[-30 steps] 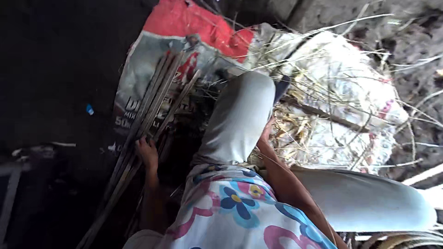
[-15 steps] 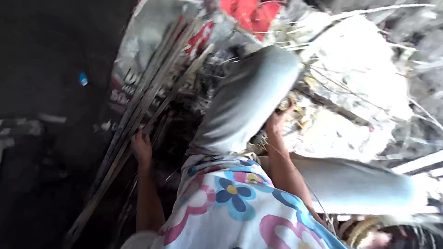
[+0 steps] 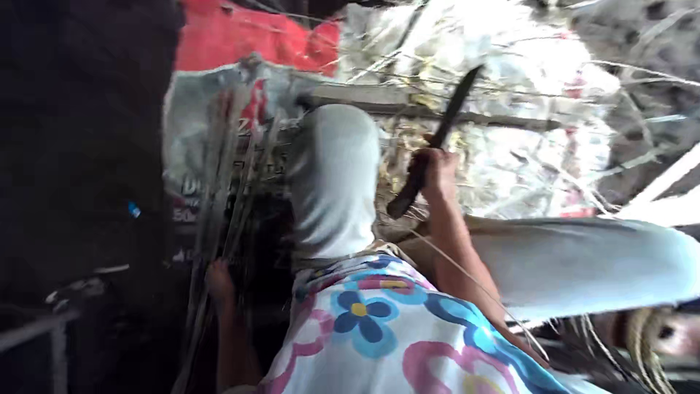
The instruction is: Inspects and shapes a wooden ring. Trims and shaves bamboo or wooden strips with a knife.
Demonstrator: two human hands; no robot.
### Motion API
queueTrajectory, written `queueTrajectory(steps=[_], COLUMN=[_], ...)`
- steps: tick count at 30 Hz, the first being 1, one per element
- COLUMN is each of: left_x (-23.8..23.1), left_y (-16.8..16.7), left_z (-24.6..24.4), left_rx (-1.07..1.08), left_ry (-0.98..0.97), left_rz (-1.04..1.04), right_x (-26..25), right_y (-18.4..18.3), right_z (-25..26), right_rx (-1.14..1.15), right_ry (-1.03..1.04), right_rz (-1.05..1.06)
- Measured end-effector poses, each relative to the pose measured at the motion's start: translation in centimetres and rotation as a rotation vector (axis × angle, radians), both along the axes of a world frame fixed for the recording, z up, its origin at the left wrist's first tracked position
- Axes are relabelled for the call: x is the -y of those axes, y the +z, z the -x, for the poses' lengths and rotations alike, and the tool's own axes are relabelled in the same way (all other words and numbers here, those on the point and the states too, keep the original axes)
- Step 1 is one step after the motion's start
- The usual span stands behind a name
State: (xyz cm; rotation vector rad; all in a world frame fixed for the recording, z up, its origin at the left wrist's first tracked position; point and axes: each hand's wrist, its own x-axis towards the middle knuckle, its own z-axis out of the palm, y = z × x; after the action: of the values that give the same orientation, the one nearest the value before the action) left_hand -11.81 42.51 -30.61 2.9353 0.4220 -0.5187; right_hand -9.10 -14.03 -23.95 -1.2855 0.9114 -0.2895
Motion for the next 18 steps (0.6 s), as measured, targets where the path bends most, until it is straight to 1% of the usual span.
queueTrajectory(steps=[2, 3, 5, 8, 9, 10, 11, 12, 13, 14, 16, 18], left_x=[1.0, 2.1, 6.2, 16.4, 20.3, 24.3, 28.1, 31.5, 34.4, 36.5, 38.6, 38.1], left_y=[2.9, 5.0, 10.4, 20.0, 22.7, 24.6, 25.5, 25.4, 24.6, 23.6, 21.9, 20.7], left_z=[-0.9, -2.0, -4.8, -7.9, -8.2, -8.0, -7.7, -7.4, -7.2, -6.9, -6.9, -7.4], left_rx=[0.159, 0.243, 0.396, 0.565, 0.606, 0.645, 0.677, 0.671, 0.628, 0.541, 0.344, 0.027], left_ry=[-0.047, -0.072, -0.146, -0.33, -0.394, -0.447, -0.505, -0.57, -0.631, -0.683, -0.759, -0.768], left_rz=[0.1, 0.164, 0.273, 0.407, 0.461, 0.55, 0.667, 0.804, 0.934, 1.034, 1.124, 1.156], right_x=[0.5, 0.7, 1.1, 0.6, 0.4, 0.0, -0.4, -0.7, -0.9, -1.1, -1.7, -1.8], right_y=[0.4, 0.6, 1.7, 6.1, 7.6, 9.1, 10.4, 11.5, 12.1, 12.4, 12.5, 12.8], right_z=[0.0, 0.1, 0.1, 0.2, 0.3, 0.5, 0.7, 1.0, 1.3, 1.6, 2.0, 2.1], right_rx=[0.068, 0.122, 0.229, 0.366, 0.415, 0.447, 0.469, 0.492, 0.508, 0.503, 0.448, 0.379], right_ry=[-0.047, -0.058, -0.068, -0.007, 0.04, 0.094, 0.161, 0.222, 0.265, 0.281, 0.243, 0.173], right_rz=[-0.014, -0.015, 0.003, 0.057, 0.089, 0.121, 0.149, 0.163, 0.161, 0.14, 0.095, 0.041])
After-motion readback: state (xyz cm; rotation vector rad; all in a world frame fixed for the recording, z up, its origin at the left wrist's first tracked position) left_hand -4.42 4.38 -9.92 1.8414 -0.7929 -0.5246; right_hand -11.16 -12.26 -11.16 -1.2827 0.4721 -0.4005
